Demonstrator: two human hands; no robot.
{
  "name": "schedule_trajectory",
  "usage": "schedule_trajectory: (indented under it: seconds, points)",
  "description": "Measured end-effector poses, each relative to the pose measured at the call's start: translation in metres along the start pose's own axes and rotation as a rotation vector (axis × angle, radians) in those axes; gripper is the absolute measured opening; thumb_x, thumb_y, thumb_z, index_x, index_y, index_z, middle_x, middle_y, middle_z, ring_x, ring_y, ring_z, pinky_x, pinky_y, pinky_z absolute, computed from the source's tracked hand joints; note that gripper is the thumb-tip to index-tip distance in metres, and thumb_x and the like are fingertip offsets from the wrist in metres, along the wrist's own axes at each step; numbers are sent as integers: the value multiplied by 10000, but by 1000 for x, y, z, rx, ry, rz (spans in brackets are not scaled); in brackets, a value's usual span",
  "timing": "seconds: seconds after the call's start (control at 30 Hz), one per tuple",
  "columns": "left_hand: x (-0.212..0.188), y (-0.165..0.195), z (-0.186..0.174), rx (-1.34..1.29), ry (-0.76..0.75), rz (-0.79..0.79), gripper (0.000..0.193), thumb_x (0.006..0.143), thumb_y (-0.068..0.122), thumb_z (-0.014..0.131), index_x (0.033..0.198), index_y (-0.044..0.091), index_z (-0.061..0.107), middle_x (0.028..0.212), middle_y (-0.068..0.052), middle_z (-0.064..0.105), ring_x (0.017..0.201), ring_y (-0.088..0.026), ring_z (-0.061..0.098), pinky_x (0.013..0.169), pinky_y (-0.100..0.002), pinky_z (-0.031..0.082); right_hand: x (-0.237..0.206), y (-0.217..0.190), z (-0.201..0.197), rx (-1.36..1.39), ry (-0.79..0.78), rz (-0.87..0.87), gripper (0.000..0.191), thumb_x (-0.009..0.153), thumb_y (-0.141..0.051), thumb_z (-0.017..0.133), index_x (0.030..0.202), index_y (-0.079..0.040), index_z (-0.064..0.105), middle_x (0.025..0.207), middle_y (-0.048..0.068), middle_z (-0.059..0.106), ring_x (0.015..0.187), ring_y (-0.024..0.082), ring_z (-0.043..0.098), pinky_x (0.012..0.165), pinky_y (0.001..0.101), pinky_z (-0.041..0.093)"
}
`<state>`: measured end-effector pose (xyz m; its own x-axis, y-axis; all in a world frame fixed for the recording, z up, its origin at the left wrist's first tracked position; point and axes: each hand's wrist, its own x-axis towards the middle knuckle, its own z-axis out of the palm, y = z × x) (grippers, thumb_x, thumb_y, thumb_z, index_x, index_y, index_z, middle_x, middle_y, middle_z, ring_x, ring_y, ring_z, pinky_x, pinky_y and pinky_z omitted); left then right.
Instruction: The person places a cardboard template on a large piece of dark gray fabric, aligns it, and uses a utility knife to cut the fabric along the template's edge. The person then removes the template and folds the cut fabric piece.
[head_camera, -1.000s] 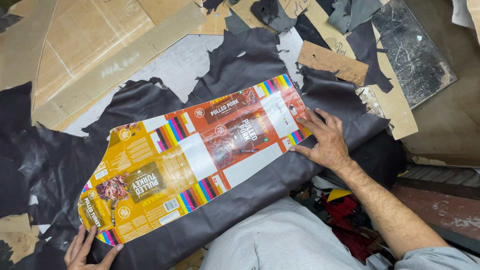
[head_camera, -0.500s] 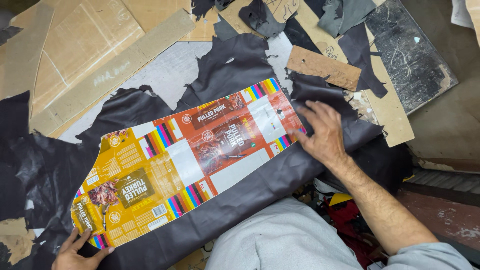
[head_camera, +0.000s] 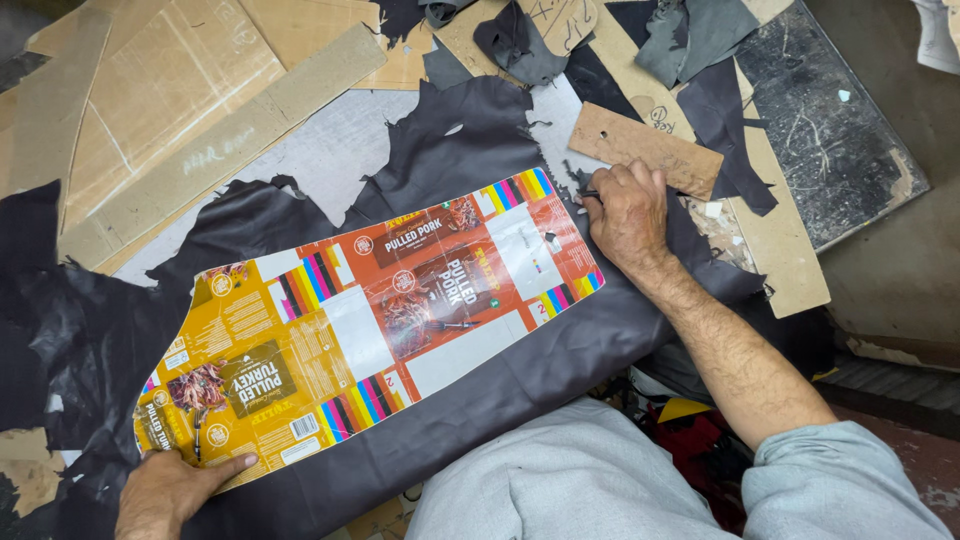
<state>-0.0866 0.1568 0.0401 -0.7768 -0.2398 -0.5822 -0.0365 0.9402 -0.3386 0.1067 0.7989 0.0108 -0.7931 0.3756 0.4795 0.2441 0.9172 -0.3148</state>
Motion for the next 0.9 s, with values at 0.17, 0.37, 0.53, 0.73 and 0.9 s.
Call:
schedule_trajectory:
  seconds: [0.17,0.37,0.53,0.73,0.9]
  points:
    - [14,-6,3,-57,-1,-2,1140,500,765,918,1340,30,687,1244,-225,762,1222,-360,708,1109,-437,522,11,0,-9,-6,-39,42,230,771,-39,828,958,-59,695,947,76,678,975,288,586,868,447,420]
    - [33,-6,5,139,-134,92,944,599,858,787,1380,335,694,1336,-152,676,1275,-283,669,1127,-374,525,46,-10,-19,-38,-136,83,294,707,-78,850,977,-74,733,948,89,727,933,301,604,831,476,406]
    - [40,-16,6,566,-213,447,498,904,623,538,1400,595,570,1397,36,655,1255,-160,694,1136,-292,528,79,-14,6,257,-195,60,457,775,-64,817,1216,-12,711,1061,144,729,1026,336,642,926,450,500]
    - [52,-10,2,791,-352,582,449,996,630,435,1443,625,473,1462,110,560,1319,-119,634,1184,-269,470,108,-5,30,200,-594,288,143,837,-137,821,961,-67,803,917,102,776,919,279,755,845,413,580]
    - [53,6,-3,725,-444,451,527,950,729,494,1462,604,501,1455,91,566,1383,-144,574,1215,-287,437,123,4,27,167,-597,119,276,767,-108,826,1015,-24,738,870,119,775,861,301,753,778,439,581]
